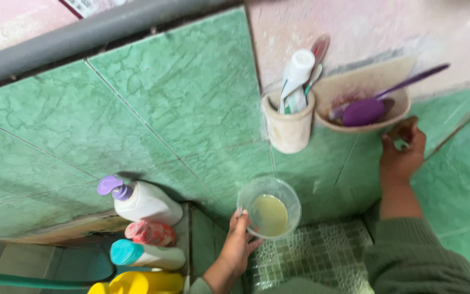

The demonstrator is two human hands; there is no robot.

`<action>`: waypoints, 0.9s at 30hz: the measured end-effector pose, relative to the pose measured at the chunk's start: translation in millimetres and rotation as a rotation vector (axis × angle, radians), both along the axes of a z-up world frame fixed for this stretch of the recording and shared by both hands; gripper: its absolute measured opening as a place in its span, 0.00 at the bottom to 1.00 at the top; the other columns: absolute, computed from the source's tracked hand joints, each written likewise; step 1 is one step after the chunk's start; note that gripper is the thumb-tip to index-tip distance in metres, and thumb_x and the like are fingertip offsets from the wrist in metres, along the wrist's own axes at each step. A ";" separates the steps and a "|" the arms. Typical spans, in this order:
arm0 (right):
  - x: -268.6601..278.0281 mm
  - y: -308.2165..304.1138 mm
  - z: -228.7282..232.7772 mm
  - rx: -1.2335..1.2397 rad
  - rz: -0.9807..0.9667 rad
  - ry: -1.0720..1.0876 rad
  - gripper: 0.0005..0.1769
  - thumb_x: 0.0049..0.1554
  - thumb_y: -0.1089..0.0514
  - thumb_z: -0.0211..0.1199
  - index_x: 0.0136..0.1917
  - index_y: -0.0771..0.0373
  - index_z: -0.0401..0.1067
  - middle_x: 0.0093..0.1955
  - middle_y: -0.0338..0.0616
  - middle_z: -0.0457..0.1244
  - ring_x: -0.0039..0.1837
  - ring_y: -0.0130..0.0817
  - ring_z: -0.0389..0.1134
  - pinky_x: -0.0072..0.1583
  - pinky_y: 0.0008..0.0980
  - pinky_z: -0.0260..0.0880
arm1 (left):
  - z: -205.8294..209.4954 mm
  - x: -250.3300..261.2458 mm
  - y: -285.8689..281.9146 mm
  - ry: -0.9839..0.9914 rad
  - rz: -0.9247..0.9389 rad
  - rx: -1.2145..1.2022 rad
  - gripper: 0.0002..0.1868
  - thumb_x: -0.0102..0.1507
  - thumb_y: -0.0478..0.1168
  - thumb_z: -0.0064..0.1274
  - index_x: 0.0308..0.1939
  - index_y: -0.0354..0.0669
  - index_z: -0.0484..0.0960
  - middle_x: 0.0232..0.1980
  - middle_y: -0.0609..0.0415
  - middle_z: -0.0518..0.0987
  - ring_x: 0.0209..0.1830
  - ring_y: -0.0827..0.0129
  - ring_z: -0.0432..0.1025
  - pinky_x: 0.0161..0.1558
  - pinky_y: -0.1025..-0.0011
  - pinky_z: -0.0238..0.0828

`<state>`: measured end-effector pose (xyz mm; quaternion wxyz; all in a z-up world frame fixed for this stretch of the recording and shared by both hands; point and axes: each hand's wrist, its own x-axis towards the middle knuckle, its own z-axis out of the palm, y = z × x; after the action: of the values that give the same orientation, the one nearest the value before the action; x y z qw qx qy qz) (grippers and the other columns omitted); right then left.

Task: The person scrubs the tiled walls of a bathroom using a sponge dipped into a container of liquid.

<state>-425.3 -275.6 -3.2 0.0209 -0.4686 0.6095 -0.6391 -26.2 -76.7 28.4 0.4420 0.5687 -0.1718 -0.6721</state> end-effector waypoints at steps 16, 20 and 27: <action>-42.5 7.7 83.2 -0.081 0.016 0.223 0.11 0.60 0.64 0.68 0.52 0.64 0.68 0.45 0.48 0.62 0.49 0.44 0.63 0.57 0.42 0.63 | 15.9 -90.7 -42.7 0.010 0.005 0.046 0.40 0.61 0.61 0.42 0.74 0.64 0.48 0.72 0.49 0.60 0.67 0.54 0.62 0.60 0.52 0.67; -114.2 -17.9 43.3 -0.122 -0.004 -0.249 0.37 0.54 0.67 0.66 0.73 0.62 0.54 0.65 0.40 0.59 0.61 0.33 0.64 0.59 0.33 0.68 | 16.8 -112.0 -49.0 0.053 -0.022 -0.026 0.41 0.61 0.63 0.42 0.75 0.61 0.47 0.73 0.47 0.59 0.69 0.54 0.62 0.61 0.52 0.65; 23.0 17.0 26.3 -0.126 0.137 0.216 0.39 0.49 0.53 0.73 0.70 0.61 0.63 0.62 0.51 0.62 0.64 0.47 0.62 0.65 0.45 0.64 | 8.6 -140.3 -68.6 0.053 -0.052 -0.035 0.43 0.60 0.63 0.44 0.75 0.59 0.46 0.71 0.46 0.60 0.65 0.53 0.63 0.60 0.51 0.66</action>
<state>-402.4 -258.7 23.1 -0.0307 -0.5755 0.5334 -0.6192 -166.5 -145.3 37.0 0.4389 0.5381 -0.1865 -0.6950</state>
